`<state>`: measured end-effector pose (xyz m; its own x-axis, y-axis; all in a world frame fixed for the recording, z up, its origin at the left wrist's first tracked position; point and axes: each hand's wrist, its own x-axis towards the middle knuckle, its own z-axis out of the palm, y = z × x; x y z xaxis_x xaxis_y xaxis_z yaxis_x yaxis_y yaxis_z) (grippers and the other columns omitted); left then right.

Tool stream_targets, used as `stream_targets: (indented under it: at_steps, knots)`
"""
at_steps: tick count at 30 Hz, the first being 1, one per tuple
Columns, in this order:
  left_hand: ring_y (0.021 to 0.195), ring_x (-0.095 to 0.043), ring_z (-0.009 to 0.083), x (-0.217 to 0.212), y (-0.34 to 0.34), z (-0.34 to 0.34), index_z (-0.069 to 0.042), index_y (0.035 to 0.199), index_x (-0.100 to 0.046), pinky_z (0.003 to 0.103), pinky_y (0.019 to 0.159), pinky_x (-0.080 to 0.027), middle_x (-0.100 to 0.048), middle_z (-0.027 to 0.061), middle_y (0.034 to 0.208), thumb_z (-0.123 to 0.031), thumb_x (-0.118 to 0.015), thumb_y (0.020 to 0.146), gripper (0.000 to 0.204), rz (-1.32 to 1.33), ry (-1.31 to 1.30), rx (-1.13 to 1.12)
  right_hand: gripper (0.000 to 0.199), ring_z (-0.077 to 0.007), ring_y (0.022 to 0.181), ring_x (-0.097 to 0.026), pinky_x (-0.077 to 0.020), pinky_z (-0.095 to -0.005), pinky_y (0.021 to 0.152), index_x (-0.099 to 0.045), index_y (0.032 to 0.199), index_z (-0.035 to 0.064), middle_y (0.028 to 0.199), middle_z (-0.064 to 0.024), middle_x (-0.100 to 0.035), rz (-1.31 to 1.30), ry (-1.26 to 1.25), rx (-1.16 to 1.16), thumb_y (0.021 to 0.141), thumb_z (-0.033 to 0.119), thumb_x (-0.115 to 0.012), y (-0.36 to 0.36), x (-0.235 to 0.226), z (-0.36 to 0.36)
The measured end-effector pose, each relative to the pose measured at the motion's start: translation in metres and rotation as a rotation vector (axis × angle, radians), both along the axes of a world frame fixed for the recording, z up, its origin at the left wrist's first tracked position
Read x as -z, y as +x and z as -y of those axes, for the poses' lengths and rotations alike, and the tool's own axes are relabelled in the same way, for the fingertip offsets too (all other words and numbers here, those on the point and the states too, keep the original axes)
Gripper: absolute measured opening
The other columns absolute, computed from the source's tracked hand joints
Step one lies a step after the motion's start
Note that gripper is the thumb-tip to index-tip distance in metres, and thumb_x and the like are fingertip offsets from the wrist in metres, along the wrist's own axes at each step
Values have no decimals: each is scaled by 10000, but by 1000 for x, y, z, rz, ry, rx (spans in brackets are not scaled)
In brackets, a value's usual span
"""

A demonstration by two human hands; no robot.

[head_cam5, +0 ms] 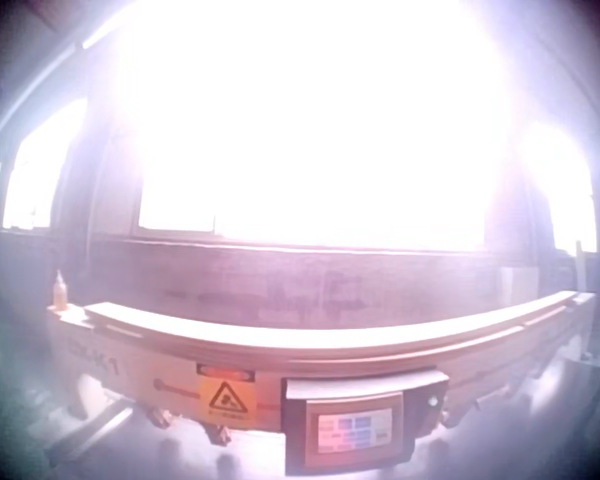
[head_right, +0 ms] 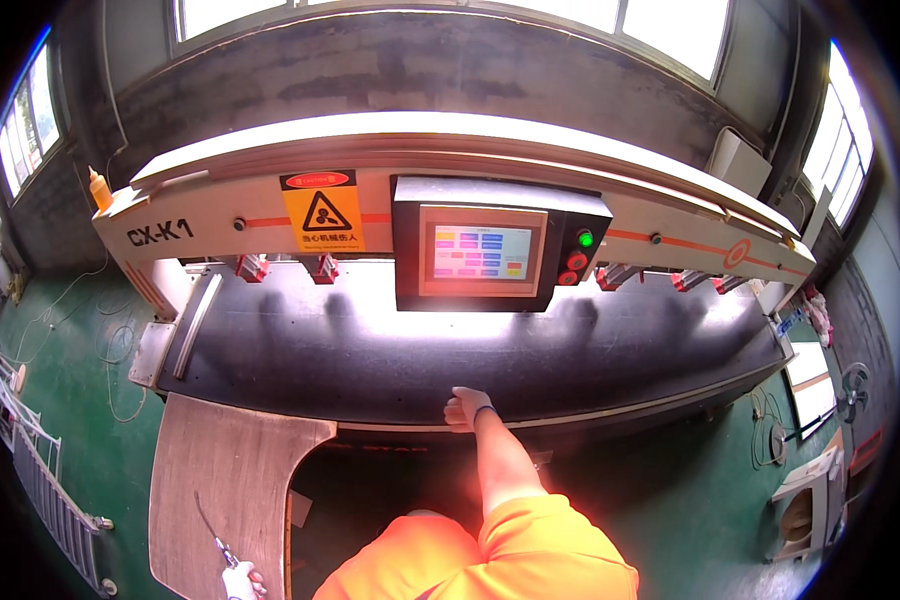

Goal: The person operates a large industrial drilling machine by using a touchscreen interface to set parameters, then places white wood panels one at a time under the drill heads to be processed.

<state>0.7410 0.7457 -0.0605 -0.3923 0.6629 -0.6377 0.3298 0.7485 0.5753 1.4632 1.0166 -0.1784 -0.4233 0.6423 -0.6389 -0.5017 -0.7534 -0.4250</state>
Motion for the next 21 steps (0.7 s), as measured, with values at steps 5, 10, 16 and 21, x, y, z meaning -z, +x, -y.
stream_targets:
  at_steps: [5,10,16,21]
  knots:
    - [714,-641,261,46,-20,47,-123,942,-715,460,632,-530,-709,129,879,-455,-618,1020,355,434,97,-549,477,-153,475,-419,-384,-353,488,-390,647,220,590,46,-427,513,-107,165,1075,412,-474,-86,-81,3]
    - [577,-563,239,94,-38,58,-184,869,-660,446,553,-483,-651,94,765,-545,-624,1002,386,739,226,-714,486,-144,454,-350,-289,-335,449,-346,637,224,568,46,-358,256,-60,116,1074,402,-464,-58,-63,4]
    - [460,-460,198,115,-45,72,-228,831,-562,412,443,-379,-584,56,688,-637,-554,1033,456,810,270,-792,515,-139,445,-259,-222,-350,448,-277,621,252,557,47,-264,262,-76,49,1085,436,-406,-66,-57,-2]
    - [438,-436,210,96,-24,60,-175,902,-541,379,421,-350,-573,131,678,-469,-625,1040,335,754,341,-867,514,-149,437,-253,-219,-351,454,-249,622,272,551,57,-249,255,-79,84,1079,433,-421,-59,-47,-2]
